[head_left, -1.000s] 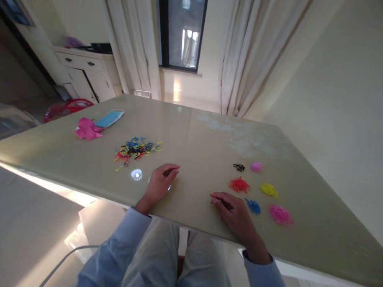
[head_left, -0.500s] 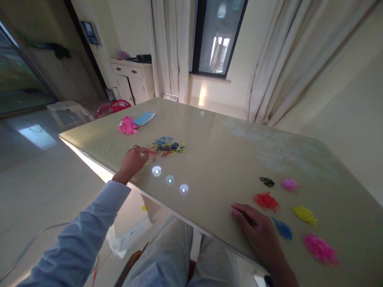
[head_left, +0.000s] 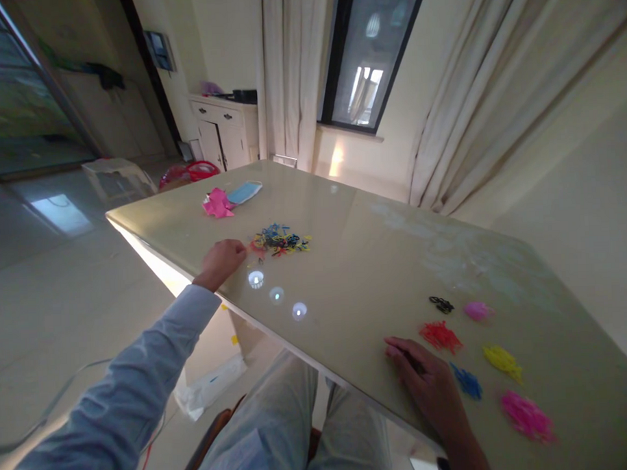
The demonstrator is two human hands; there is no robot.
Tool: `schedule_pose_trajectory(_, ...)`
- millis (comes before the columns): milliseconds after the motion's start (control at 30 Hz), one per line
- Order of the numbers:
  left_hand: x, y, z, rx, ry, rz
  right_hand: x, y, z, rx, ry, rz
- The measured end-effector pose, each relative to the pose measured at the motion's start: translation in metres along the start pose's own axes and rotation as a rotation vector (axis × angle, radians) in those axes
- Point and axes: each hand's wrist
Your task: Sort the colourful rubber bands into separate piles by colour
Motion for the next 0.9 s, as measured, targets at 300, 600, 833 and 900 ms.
schedule_pose_trajectory(300,0.011,0.001,-0.013,-0.084,0.023,-0.134,0.000,0.000,0.001,-0.019,0.050,0.022)
schedule_pose_trajectory(600,0.009,0.009,-0.014,-0.164,0.103,-0.032,0.004,-0.001,0.000,-0.032,0.066,0.036)
schedule_pose_trajectory(833,0.015,0.011,-0.017,-0.129,0.075,-0.150,0.002,0.000,-0.001,-0.037,0.086,0.038)
schedule_pose_trajectory(900,0.016,0.012,-0.016,-0.130,0.056,-0.164,0.001,0.000,-0.001,-0.039,0.089,0.038)
Point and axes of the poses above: each hand's wrist, its own y-axis away from the middle knuckle, its own z-axis out of the back of the hand, x = y × z, and after that the axes turned 13 degrees about -x, right-handed
